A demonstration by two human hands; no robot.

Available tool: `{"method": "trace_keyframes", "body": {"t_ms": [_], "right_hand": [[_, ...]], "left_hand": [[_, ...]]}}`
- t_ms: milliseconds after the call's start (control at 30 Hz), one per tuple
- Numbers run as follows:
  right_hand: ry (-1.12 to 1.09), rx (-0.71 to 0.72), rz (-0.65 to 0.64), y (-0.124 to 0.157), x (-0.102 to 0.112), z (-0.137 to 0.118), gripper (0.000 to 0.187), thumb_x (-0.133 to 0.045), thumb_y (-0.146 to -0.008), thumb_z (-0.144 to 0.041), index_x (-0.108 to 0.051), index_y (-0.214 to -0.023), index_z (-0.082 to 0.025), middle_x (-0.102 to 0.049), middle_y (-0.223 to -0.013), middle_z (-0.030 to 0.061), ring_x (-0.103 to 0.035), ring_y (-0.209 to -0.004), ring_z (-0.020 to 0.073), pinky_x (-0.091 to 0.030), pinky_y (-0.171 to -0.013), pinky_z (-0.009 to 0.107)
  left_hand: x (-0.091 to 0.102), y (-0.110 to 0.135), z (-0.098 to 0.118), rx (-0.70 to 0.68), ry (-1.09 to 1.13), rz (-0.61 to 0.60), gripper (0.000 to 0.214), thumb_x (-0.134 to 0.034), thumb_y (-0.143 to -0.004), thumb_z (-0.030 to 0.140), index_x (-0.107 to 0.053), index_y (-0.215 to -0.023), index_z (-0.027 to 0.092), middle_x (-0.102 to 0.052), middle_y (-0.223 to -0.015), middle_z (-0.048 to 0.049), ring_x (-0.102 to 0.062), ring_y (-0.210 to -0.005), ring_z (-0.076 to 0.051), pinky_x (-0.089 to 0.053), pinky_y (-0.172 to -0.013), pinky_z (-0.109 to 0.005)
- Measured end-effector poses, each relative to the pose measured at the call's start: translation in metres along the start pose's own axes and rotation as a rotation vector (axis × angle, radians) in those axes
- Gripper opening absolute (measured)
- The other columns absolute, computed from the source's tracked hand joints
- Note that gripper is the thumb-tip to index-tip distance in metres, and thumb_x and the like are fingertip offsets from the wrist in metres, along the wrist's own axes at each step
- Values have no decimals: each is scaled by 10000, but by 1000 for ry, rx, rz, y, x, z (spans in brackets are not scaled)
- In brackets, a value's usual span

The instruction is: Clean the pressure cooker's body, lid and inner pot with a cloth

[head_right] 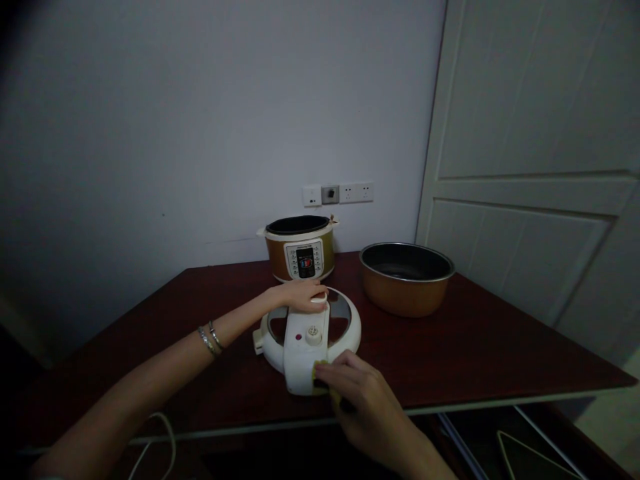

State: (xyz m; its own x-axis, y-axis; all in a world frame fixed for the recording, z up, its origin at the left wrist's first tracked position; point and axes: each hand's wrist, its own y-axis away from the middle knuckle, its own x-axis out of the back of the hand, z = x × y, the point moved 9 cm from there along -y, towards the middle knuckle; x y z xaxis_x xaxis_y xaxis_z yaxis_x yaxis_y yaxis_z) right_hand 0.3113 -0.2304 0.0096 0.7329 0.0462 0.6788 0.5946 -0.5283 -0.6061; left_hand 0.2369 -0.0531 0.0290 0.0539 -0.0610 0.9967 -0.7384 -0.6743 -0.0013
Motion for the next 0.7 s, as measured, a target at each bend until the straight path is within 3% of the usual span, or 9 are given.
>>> {"method": "trace_keyframes", "body": {"t_ms": [300, 500, 700], "right_hand": [[34, 56, 215, -1, 47, 1, 481, -478, -802, -54, -560, -1232, -253, -677, -1074, 79, -614, -890, 178, -544, -723, 311], [54, -28, 373, 3, 78, 18, 326, -551, -827, -151, -643, -1121, -259, -694, -1031, 74, -634, -892, 202, -554, -741, 348], [15, -99, 461, 3, 80, 40, 270, -602, -812, -194, -673, -1064, -258, -701, -992, 51, -643, -879, 193, -543, -760, 315]], "left_hand": [[1, -1, 1, 24, -44, -34, 357, -479, -790, 420, -628, -1034, 206, -671, -960, -97, -620, -856, -250, -446, -676, -312], [11, 8, -20, 207, -14, 5, 328, -564, -702, 396, -658, -923, 172, -681, -884, -108, -630, -799, -259, -451, -636, -305], [23, 27, -40, 398, 43, 18, 364, -562, -681, 402, -667, -899, 131, -685, -887, -131, -631, -760, -248, -457, -607, -290]]}}
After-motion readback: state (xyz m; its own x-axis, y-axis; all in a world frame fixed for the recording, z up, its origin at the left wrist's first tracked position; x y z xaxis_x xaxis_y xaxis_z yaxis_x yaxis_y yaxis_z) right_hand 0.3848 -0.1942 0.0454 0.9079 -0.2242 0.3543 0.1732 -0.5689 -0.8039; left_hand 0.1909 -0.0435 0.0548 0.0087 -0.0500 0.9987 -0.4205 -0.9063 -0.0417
